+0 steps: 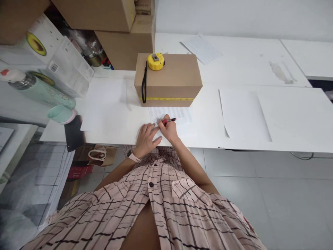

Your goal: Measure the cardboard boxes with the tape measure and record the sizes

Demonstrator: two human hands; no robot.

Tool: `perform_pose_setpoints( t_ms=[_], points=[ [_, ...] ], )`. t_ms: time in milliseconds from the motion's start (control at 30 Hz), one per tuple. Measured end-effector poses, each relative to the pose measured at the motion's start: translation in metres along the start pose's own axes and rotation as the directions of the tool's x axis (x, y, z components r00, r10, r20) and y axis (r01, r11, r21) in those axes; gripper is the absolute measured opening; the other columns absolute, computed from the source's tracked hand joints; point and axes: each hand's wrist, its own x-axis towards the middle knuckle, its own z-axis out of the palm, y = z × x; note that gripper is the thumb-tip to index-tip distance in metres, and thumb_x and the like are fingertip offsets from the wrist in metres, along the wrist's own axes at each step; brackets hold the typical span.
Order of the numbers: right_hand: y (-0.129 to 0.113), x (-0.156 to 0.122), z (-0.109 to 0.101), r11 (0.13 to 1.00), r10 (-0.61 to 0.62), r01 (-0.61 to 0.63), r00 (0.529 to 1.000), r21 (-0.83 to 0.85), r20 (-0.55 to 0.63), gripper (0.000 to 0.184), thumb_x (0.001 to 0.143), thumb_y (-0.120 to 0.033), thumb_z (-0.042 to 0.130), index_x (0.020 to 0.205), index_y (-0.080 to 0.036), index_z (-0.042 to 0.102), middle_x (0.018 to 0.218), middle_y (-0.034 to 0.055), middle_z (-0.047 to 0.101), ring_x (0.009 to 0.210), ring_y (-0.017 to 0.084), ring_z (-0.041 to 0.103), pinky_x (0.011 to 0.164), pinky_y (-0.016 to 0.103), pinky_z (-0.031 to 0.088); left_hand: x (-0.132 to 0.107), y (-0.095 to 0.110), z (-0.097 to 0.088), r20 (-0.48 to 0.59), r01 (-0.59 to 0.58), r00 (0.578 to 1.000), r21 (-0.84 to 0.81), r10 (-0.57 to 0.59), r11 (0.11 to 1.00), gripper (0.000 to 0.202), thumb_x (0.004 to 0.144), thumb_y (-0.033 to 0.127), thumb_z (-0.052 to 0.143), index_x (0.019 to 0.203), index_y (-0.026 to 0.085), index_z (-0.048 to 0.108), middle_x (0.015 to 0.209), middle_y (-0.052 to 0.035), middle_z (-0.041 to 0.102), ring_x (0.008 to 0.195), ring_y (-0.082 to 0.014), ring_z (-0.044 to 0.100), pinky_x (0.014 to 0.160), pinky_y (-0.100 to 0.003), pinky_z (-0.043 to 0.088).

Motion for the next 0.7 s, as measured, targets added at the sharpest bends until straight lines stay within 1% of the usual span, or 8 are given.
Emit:
perform_pose_setpoints(
  t_ms=[233,433,600,700],
  points=[
    [-0.0023,0.0002,-0.0009,1.0,0.021,-0.021,1.0,-0.002,0.008,0.025,0.086,-0.039,0.058,0.072,-0.026,0.041,0.059,-0.0037,0.047,0.057,0.015,0.045,0.06,0.032,0.037,0.0006,0.0006,-0.0002,0.01,0.012,1.0,-0.006,-0.012,1.0,0.045,0.099,0.044,0.052,0.139,0.023,0.057,0.142,-0.0152,0.059,0.137,-0.0361,0.049,0.121,-0.059,0.033],
    [-0.0022,0.0004,-0.0011,0.999,0.052,-0.052,0.999,0.016,-0.01,0.022,0.086,-0.038,0.057,0.073,-0.026,0.044,0.062,-0.0036,0.05,0.058,0.015,0.046,0.061,0.031,0.037,0.0026,0.0054,0.0015,0.005,0.037,0.999,0.01,-0.037,0.999,0.049,0.098,0.041,0.054,0.141,0.018,0.056,0.139,-0.0179,0.059,0.132,-0.038,0.05,0.12,-0.06,0.033],
    [-0.0028,-0.0001,-0.0007,0.999,0.041,-0.04,0.999,0.007,-0.006,0.023,0.088,-0.038,0.057,0.074,-0.026,0.044,0.06,-0.0037,0.051,0.058,0.015,0.046,0.061,0.031,0.037,0.0028,0.0068,0.0013,-0.005,0.036,0.999,0.027,-0.036,0.999,0.048,0.098,0.042,0.054,0.139,0.017,0.058,0.138,-0.0182,0.059,0.131,-0.038,0.05,0.119,-0.06,0.033],
    [-0.0049,-0.0007,-0.0012,0.999,0.049,-0.049,0.999,0.011,0.0,0.023,0.087,-0.036,0.058,0.073,-0.025,0.043,0.063,-0.0039,0.051,0.058,0.014,0.045,0.06,0.03,0.037,0.0026,0.0064,0.0007,-0.005,0.034,0.999,0.037,-0.034,0.999,0.048,0.098,0.042,0.054,0.14,0.019,0.057,0.138,-0.0168,0.059,0.13,-0.0375,0.051,0.119,-0.06,0.034]
  ],
)
